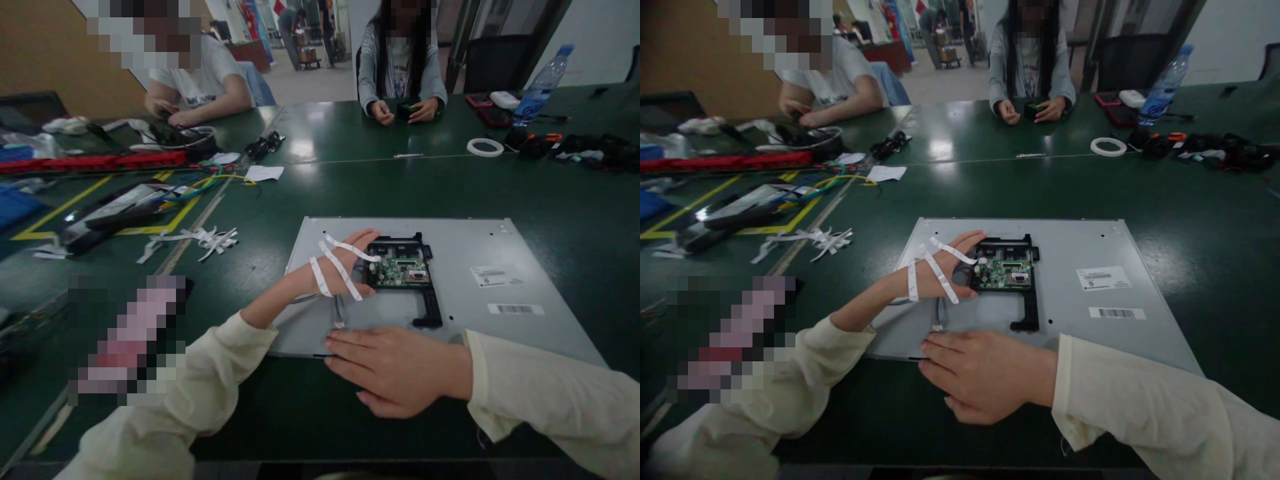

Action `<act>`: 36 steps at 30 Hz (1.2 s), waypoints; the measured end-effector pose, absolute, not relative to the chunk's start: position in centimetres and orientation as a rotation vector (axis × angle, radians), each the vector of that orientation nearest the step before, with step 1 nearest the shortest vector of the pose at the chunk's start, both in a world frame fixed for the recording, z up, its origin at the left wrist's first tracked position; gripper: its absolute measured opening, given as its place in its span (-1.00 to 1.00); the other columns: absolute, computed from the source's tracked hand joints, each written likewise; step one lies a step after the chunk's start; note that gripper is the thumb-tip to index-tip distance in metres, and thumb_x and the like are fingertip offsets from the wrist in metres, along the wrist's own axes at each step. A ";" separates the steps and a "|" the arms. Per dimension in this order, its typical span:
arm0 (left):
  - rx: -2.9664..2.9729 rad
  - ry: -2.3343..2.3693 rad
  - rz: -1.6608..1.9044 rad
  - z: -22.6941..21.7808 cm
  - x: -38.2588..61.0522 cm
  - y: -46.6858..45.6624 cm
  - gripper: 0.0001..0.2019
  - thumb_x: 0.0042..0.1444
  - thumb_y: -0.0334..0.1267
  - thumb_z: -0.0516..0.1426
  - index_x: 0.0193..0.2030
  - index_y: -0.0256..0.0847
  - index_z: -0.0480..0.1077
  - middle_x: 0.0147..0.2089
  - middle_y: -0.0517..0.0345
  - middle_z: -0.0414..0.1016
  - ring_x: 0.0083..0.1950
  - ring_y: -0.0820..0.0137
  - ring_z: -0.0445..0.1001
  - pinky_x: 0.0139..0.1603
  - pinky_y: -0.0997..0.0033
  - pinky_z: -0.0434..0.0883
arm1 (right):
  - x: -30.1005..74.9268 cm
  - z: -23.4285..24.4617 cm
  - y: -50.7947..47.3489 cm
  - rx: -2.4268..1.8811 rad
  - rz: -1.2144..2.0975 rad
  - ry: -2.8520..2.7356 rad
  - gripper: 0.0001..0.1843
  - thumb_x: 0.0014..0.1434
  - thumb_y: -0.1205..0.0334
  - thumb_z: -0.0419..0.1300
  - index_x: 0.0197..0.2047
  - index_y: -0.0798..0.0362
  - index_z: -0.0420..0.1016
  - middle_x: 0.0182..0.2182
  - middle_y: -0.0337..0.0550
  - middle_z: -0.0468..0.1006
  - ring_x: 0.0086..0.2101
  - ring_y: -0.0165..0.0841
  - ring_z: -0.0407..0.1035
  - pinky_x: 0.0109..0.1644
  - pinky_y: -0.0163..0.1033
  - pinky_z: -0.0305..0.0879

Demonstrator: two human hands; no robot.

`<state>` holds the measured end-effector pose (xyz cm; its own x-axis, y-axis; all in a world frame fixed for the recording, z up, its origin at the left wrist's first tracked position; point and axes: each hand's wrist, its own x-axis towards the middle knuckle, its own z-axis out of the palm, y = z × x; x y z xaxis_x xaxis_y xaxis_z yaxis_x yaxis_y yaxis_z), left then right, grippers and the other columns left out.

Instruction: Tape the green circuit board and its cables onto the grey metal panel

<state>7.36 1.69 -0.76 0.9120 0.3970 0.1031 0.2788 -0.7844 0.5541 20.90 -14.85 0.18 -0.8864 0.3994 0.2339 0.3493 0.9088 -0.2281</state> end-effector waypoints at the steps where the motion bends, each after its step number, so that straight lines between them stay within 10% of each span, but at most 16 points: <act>1: 2.504 0.491 0.306 -0.9 7.5 1.6 0.09 -0.23 -0.04 0.33 0.37 -0.25 -0.15 0.41 -0.25 -0.14 0.40 -0.02 -0.06 0.35 -0.11 0.02 | 20.9 0.2 -14.7 -0.554 0.254 -2.801 -0.44 0.30 0.18 -0.08 0.23 0.41 0.19 0.24 0.25 0.17 0.26 -0.16 -0.01 0.33 -0.15 -0.05; 36: 2.526 0.453 0.224 -1.5 7.1 1.7 0.03 -0.02 0.03 0.24 0.41 -0.20 -0.32 0.45 -0.24 -0.37 0.43 -0.02 -0.22 0.35 -0.12 -0.02 | 21.1 -0.1 -14.1 -0.587 0.245 -2.805 -0.61 0.37 0.33 -0.15 0.18 0.21 0.27 0.24 0.07 0.21 0.26 -0.32 0.01 0.30 -0.18 0.04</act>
